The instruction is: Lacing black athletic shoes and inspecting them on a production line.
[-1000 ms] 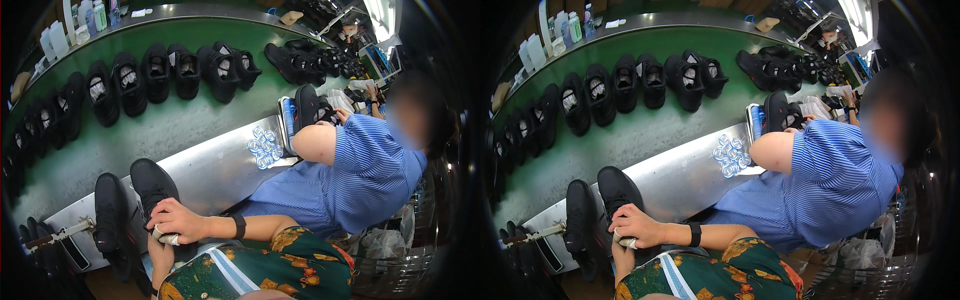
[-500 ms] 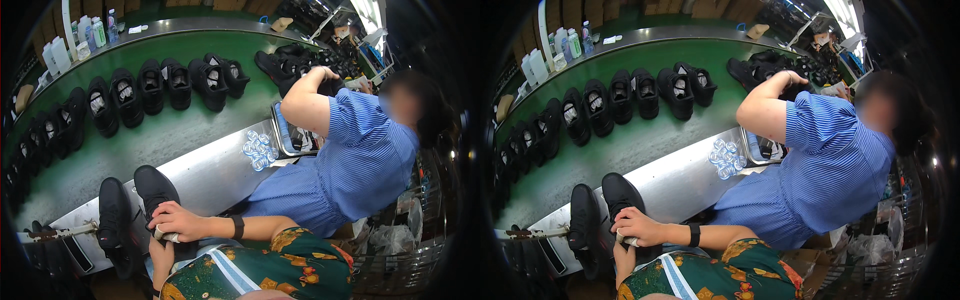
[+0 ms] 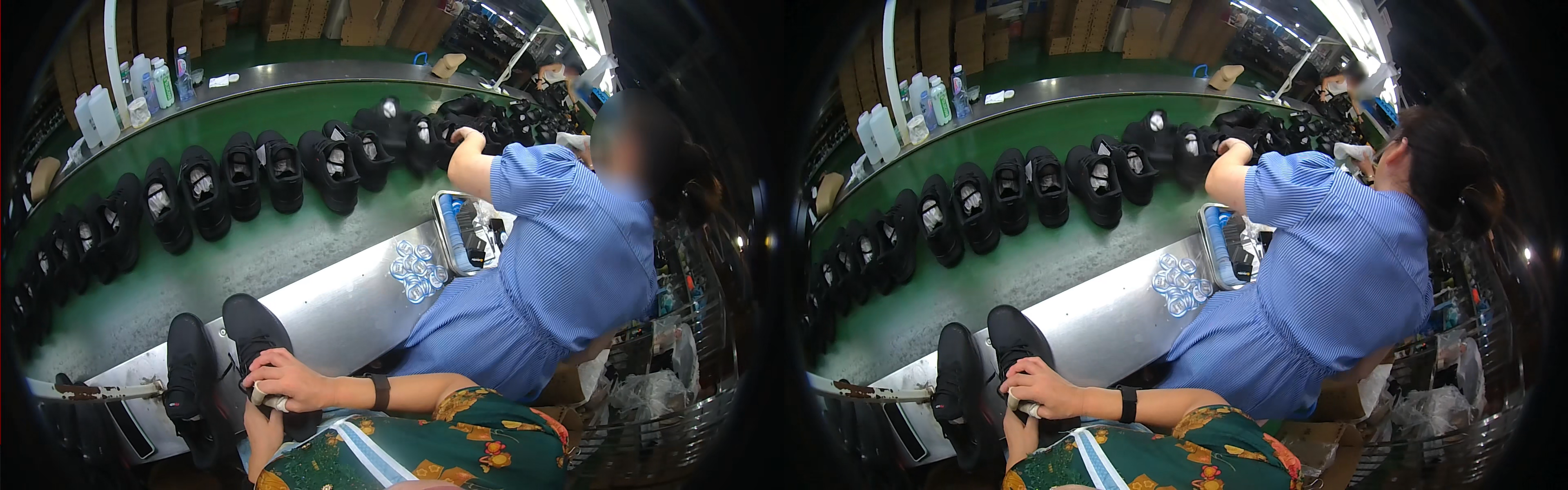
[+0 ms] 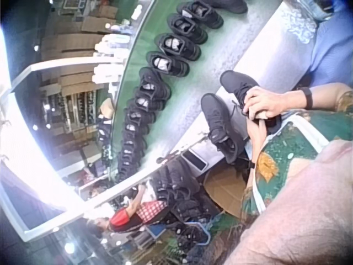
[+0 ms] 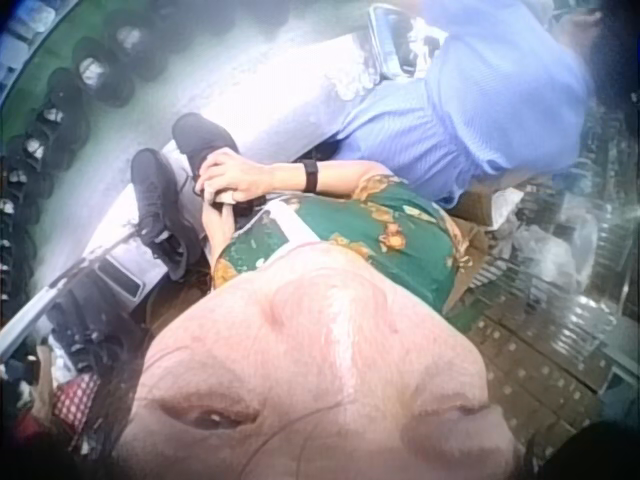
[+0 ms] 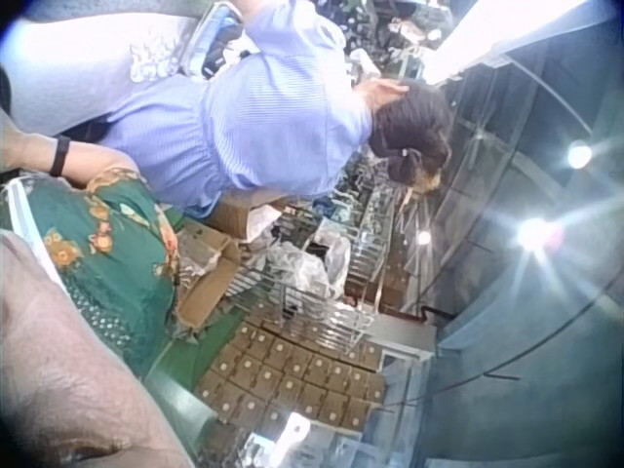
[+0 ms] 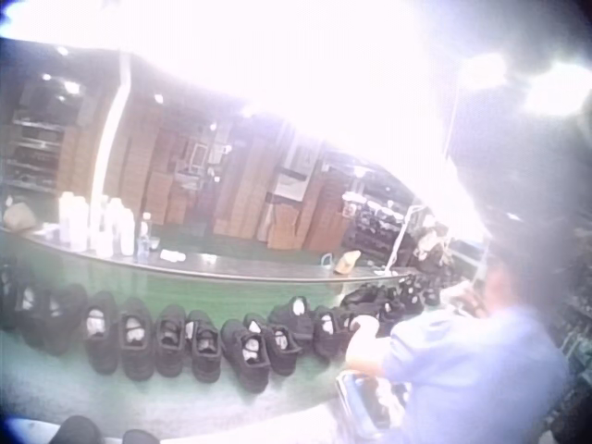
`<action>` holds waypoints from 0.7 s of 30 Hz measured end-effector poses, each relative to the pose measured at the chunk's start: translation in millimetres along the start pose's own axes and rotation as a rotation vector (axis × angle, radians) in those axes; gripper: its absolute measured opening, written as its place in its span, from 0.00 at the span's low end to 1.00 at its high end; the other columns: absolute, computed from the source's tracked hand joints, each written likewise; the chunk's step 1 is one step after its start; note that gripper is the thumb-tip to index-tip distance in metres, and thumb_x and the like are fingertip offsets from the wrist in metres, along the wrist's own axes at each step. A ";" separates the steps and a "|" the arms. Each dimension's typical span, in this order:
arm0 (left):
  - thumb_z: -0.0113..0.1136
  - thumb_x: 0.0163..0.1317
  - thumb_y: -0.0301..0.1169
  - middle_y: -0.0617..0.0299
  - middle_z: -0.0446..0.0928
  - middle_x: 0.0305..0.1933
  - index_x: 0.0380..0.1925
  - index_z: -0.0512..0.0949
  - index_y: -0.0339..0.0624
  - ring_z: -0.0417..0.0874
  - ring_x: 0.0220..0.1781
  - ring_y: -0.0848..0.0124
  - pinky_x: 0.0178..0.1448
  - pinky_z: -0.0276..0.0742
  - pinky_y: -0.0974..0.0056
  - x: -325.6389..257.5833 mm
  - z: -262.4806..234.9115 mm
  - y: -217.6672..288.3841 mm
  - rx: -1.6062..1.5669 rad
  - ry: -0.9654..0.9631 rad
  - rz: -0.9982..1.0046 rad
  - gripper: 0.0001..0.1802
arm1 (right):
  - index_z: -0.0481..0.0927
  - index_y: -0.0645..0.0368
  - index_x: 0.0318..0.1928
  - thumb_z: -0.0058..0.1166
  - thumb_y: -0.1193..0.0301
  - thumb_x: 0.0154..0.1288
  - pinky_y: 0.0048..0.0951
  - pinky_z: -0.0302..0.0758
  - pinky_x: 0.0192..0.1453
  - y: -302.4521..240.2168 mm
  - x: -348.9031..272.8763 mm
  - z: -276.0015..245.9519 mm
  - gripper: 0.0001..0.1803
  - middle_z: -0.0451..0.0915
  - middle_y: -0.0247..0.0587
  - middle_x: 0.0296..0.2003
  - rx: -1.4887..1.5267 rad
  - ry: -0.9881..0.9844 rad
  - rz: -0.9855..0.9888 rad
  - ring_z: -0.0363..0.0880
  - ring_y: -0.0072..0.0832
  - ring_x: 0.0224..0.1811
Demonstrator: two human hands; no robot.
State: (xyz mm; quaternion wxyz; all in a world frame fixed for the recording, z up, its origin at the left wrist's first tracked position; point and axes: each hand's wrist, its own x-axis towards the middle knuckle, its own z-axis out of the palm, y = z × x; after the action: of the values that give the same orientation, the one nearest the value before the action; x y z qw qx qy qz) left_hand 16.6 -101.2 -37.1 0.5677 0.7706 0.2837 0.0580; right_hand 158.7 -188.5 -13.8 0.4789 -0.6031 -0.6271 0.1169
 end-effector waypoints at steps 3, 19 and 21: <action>0.59 0.52 0.27 0.45 0.74 0.51 0.54 0.67 0.32 0.74 0.56 0.56 0.58 0.66 0.60 0.8 2.1 -4.3 -0.012 0.024 0.038 0.27 | 0.75 0.55 0.32 0.56 0.78 0.42 0.43 0.56 0.61 0.6 -0.7 -1.6 0.12 0.74 0.33 0.46 0.001 -0.009 0.017 0.64 0.38 0.55; 0.54 0.53 0.26 0.44 0.73 0.48 0.49 0.70 0.35 0.75 0.52 0.49 0.54 0.69 0.57 10.9 12.4 -14.1 -0.031 0.068 0.077 0.21 | 0.75 0.55 0.33 0.56 0.77 0.43 0.45 0.58 0.61 9.9 -1.1 -5.7 0.12 0.75 0.34 0.46 -0.026 0.066 -0.004 0.66 0.39 0.54; 0.55 0.52 0.26 0.44 0.73 0.47 0.48 0.70 0.35 0.75 0.51 0.49 0.53 0.69 0.56 11.9 13.2 -10.5 0.007 0.072 0.067 0.21 | 0.75 0.55 0.33 0.56 0.77 0.42 0.45 0.57 0.61 12.8 0.4 -7.7 0.13 0.75 0.34 0.46 -0.023 0.058 -0.007 0.66 0.39 0.54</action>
State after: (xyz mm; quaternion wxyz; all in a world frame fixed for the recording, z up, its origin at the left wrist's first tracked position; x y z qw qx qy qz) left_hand 28.0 -104.3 -54.0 0.5523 0.7790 0.2783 0.1036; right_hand 172.7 -188.3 -18.9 0.4902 -0.6094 -0.6166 0.0903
